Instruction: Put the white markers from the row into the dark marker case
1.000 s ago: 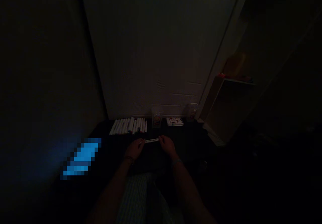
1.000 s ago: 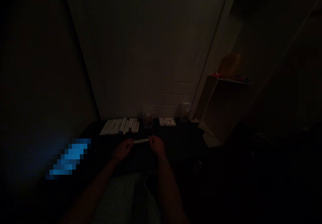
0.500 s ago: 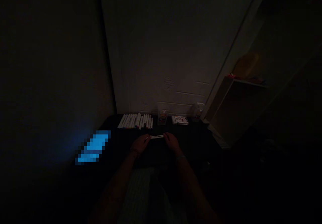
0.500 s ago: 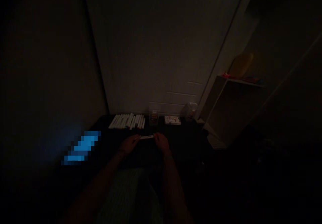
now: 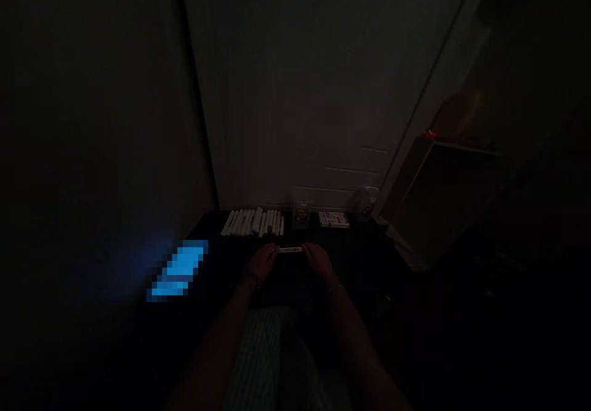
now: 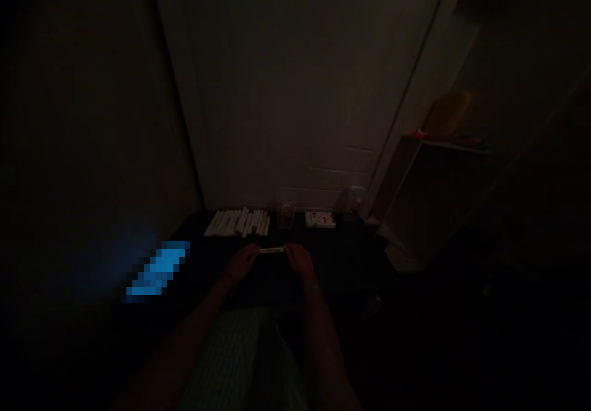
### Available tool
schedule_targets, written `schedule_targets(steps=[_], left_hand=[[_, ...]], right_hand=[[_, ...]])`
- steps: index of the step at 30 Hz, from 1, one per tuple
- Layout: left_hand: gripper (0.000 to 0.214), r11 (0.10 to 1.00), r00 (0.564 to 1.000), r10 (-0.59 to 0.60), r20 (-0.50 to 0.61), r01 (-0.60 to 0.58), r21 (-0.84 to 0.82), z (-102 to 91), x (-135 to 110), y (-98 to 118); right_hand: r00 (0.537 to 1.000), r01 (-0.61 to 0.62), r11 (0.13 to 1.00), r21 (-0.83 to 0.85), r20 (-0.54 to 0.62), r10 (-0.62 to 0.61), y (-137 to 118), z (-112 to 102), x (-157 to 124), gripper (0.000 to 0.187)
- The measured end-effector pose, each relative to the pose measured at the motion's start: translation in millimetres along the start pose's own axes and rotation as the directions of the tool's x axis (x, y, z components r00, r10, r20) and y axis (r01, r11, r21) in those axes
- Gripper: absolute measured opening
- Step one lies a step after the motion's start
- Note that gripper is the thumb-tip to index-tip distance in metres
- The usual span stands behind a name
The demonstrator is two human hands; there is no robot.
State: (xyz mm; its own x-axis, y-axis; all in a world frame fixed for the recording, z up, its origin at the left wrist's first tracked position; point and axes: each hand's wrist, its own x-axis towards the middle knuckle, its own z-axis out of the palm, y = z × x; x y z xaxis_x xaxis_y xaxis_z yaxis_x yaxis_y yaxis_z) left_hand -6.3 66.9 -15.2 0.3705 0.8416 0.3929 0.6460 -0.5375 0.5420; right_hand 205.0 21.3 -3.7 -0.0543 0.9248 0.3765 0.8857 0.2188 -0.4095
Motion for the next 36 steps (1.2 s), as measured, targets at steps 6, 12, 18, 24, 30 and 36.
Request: schedule_targets(steps=[6,12,18,24,30,36], left_hand=[[0.033,0.999,1.0,0.005,0.006,-0.005,0.037,2.7,1.6,-1.8],[0.034,0.997,1.0,-0.009,0.02,0.007,0.071,0.6,0.0,0.8],[0.03,0.991,0.997,-0.066,0.041,0.061,0.123,1.2,0.8,1.7],[0.028,0.986,0.996,-0.083,0.045,0.075,0.149,-0.9,1.9,3.5],[0.027,0.988,0.996,-0.074,0.047,0.067,0.141,0.3,1.7,2.8],[0.029,0.989,0.996,-0.086,0.022,0.083,0.126,5.6,1.0,-2.9]], right_hand=[[0.998,-0.056,0.998,0.029,-0.013,0.056,0.7,2.0,-0.9,0.036],[0.998,-0.036,0.998,0.049,-0.047,0.039,1.3,2.4,-1.4,0.034],[0.998,-0.012,0.997,0.075,-0.052,0.016,3.1,2.6,-1.1,0.034],[0.998,0.043,0.994,0.097,-0.042,-0.039,4.0,-0.3,-1.2,0.032],[0.999,0.024,0.993,0.116,-0.044,-0.019,3.3,-2.2,-2.1,0.032],[0.999,0.022,0.985,0.171,-0.034,-0.017,4.0,-2.8,-1.9,0.034]])
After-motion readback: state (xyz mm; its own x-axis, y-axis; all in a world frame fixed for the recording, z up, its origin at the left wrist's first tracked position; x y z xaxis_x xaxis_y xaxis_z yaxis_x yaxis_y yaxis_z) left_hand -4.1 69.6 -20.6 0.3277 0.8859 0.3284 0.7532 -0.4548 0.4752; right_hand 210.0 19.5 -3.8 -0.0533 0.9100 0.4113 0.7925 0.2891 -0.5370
